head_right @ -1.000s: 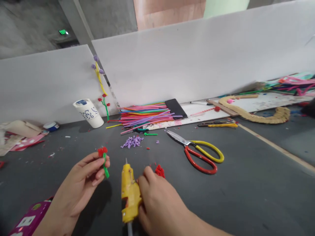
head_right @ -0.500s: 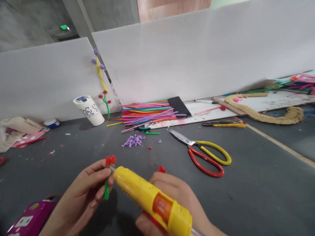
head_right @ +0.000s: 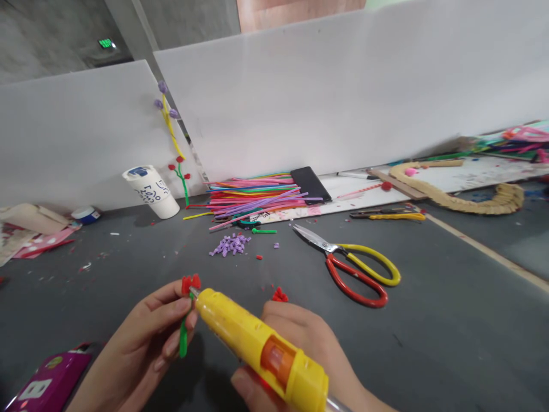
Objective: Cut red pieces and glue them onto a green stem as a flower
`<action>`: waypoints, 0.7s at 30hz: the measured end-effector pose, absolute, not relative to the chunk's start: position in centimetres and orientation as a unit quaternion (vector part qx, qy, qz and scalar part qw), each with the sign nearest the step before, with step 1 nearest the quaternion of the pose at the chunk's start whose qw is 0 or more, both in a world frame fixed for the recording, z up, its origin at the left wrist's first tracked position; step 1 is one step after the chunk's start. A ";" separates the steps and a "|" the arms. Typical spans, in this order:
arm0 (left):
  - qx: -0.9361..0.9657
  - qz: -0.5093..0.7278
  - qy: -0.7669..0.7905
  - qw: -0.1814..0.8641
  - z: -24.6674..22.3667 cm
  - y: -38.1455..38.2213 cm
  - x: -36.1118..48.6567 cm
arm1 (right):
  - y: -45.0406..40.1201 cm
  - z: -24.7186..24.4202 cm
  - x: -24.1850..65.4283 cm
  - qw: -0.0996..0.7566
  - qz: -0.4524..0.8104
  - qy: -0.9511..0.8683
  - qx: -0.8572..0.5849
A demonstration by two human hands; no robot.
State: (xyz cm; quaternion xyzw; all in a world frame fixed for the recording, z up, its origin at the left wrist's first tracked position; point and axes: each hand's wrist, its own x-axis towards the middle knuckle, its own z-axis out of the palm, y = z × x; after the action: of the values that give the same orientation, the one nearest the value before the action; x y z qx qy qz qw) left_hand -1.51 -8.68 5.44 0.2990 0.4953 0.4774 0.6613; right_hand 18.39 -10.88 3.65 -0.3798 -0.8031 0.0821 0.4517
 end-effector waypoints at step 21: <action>0.301 0.486 0.500 0.651 5.4 -8.7 -1.3 | -11.2 3.2 18.8 0.424 0.148 -0.788 -0.420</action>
State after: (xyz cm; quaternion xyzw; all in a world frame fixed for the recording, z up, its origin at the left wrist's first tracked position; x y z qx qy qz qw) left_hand -1.30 -8.66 5.39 0.3009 0.4995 0.4861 0.6508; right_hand 18.77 -11.24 3.15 -0.4202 -0.7884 0.1476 0.4244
